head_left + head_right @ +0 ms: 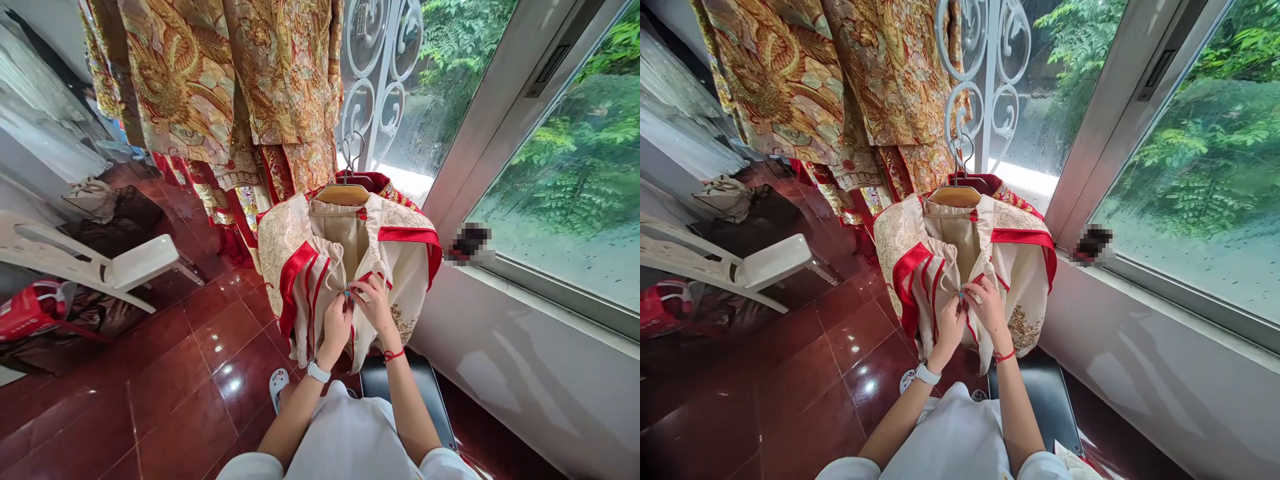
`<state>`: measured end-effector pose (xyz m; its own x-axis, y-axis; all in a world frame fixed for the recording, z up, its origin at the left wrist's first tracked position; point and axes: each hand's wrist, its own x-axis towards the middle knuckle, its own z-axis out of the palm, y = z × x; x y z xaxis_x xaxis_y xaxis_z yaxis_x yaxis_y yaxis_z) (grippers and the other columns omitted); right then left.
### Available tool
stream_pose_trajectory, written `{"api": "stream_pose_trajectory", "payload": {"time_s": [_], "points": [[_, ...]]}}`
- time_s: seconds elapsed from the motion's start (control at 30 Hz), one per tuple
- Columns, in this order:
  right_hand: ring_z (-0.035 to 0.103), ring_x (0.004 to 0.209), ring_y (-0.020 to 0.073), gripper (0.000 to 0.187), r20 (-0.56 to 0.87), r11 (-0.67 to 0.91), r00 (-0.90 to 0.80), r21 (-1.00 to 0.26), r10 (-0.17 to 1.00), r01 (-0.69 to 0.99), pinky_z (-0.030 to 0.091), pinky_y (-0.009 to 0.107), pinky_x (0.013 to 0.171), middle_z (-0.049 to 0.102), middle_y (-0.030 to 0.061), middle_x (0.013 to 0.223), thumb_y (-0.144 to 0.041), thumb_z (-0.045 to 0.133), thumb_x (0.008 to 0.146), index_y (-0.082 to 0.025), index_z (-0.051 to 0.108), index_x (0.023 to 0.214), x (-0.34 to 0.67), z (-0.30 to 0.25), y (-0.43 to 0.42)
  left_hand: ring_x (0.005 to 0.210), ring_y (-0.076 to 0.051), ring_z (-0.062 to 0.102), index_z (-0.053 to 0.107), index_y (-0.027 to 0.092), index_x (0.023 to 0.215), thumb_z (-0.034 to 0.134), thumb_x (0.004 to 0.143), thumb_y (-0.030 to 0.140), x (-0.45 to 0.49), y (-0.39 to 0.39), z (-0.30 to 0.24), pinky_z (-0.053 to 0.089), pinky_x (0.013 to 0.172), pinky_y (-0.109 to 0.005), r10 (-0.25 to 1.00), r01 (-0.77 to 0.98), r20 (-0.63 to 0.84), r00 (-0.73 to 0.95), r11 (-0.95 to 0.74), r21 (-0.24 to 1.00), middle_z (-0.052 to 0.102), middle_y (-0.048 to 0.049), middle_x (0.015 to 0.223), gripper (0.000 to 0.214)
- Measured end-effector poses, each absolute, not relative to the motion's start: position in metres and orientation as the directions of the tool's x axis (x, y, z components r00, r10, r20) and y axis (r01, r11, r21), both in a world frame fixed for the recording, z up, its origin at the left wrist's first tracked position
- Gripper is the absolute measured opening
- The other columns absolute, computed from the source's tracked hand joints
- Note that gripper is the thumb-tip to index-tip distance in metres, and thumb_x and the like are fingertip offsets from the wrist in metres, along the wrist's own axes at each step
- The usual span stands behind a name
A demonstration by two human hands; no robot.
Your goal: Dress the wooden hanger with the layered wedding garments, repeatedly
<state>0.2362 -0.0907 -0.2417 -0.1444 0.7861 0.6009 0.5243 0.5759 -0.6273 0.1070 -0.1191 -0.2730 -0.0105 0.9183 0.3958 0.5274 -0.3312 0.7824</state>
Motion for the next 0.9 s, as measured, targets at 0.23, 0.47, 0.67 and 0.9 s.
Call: {"api": "stream_pose_trajectory", "payload": {"time_s": [0.23, 0.47, 0.67, 0.9], "points": [[0.063, 0.082, 0.0209, 0.023, 0.483, 0.526, -0.216, -0.725, 0.848, 0.444, 0.056, 0.036, 0.076, 0.065, 0.0064, 0.091, -0.017, 0.059, 0.087, -0.023, 0.074, 0.103, 0.238, -0.226, -0.09, 0.101, -0.025, 0.071, 0.063, 0.02, 0.121, 0.046, 0.092, 0.008, 0.098, -0.119, -0.272, 0.055, 0.089, -0.039, 0.946, 0.522, 0.324, 0.019, -0.286, 0.803, 0.074, -0.0113, 0.112, 0.035], [0.063, 0.078, 0.0201, 0.02, 0.543, 0.532, -0.129, -0.7, 0.83, 0.477, 0.054, 0.032, 0.07, 0.065, 0.0062, 0.085, -0.017, 0.058, 0.091, -0.022, 0.077, 0.094, 0.239, -0.232, -0.09, 0.099, -0.024, 0.07, 0.065, 0.019, 0.114, 0.047, 0.096, 0.014, 0.105, -0.118, -0.274, 0.055, 0.086, -0.038, 0.94, 0.534, 0.342, -0.016, -0.281, 0.798, 0.073, -0.011, 0.106, 0.026], [0.057, 0.074, 0.0191, 0.027, 0.602, 0.51, -0.005, -0.672, 0.798, 0.537, 0.051, 0.033, 0.068, 0.058, 0.0063, 0.084, -0.023, 0.052, 0.097, -0.025, 0.078, 0.09, 0.24, -0.24, -0.092, 0.1, -0.024, 0.069, 0.064, 0.018, 0.113, 0.047, 0.096, 0.013, 0.113, -0.117, -0.275, 0.055, 0.087, -0.038, 0.926, 0.54, 0.377, -0.012, -0.311, 0.782, 0.073, -0.0123, 0.108, 0.025], [0.056, 0.084, 0.0204, 0.026, 0.67, 0.512, 0.106, -0.65, 0.735, 0.561, 0.052, 0.036, 0.076, 0.052, 0.0063, 0.09, -0.027, 0.055, 0.096, -0.025, 0.078, 0.084, 0.237, -0.239, -0.094, 0.094, -0.025, 0.069, 0.065, 0.019, 0.111, 0.048, 0.095, 0.013, 0.115, -0.122, -0.274, 0.055, 0.081, -0.036, 0.919, 0.588, 0.394, 0.005, -0.321, 0.742, 0.073, -0.0102, 0.101, 0.024]]}}
